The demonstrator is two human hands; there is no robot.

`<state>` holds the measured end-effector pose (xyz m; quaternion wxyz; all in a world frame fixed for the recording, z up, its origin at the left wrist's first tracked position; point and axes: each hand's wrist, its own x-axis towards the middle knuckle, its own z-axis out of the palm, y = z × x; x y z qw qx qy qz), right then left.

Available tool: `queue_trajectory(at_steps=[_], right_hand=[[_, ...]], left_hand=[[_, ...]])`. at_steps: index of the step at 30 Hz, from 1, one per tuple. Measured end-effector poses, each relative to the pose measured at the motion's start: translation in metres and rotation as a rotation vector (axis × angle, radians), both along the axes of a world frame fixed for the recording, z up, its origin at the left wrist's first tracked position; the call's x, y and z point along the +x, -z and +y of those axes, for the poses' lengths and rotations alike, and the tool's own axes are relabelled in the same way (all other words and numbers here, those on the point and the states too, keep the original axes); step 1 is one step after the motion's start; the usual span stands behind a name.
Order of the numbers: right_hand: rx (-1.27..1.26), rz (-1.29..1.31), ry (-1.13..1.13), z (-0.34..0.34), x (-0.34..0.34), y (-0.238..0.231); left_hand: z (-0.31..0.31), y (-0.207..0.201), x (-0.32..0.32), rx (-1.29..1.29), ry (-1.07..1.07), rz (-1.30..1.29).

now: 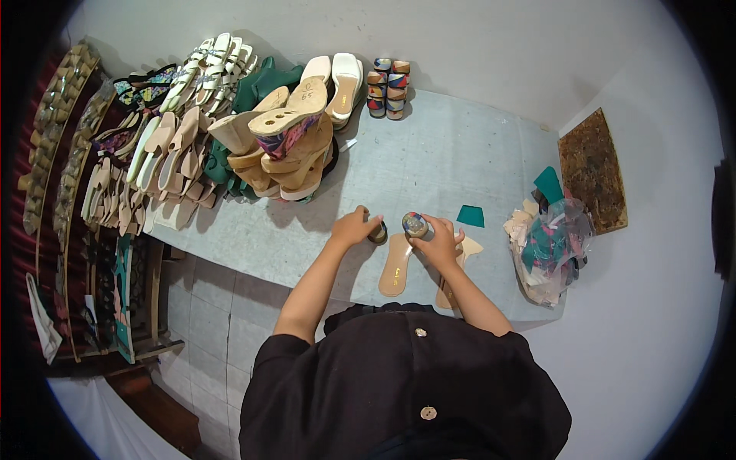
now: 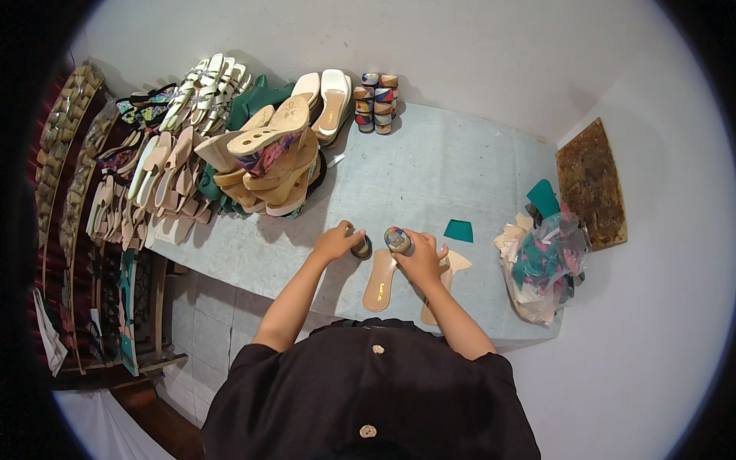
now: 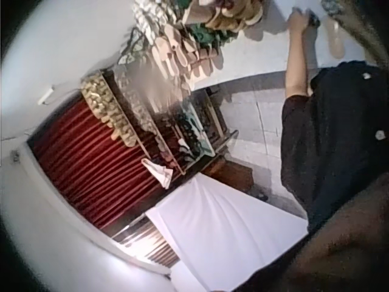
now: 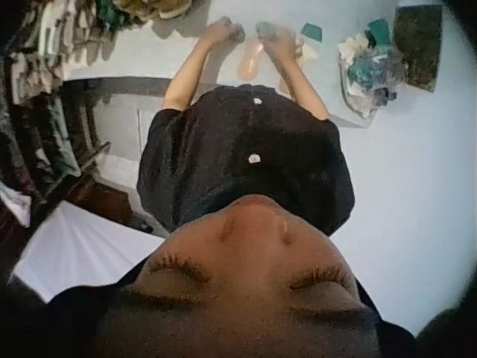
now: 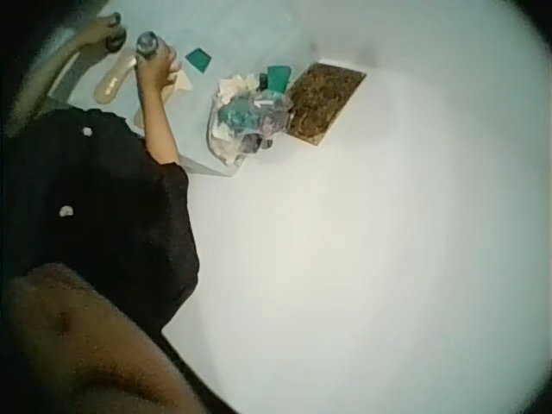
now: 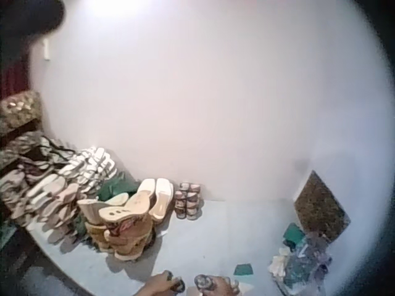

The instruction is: Organizing and inspecting various styles of shoes and shoe components in a workshop.

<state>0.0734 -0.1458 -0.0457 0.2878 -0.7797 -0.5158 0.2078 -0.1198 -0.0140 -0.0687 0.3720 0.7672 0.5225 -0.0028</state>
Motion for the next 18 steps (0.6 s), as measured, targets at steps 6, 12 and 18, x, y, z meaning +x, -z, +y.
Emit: queue_trajectory(at_steps=[6, 12, 18], right_hand=[[0.2, -0.113, 0.049, 0.007, 0.0, 0.013], [0.272, -0.121, 0.031, 0.017, -0.001, 0.017], [0.247, -0.097, 0.056, 0.025, 0.005, 0.018]], left_hand=[[-0.043, -0.009, -0.013, 0.216, 0.066, -0.062], [-0.067, 0.012, 0.004, 0.352, -0.201, -0.13], [-0.071, 0.028, 0.011, 0.447, -0.237, -0.185]])
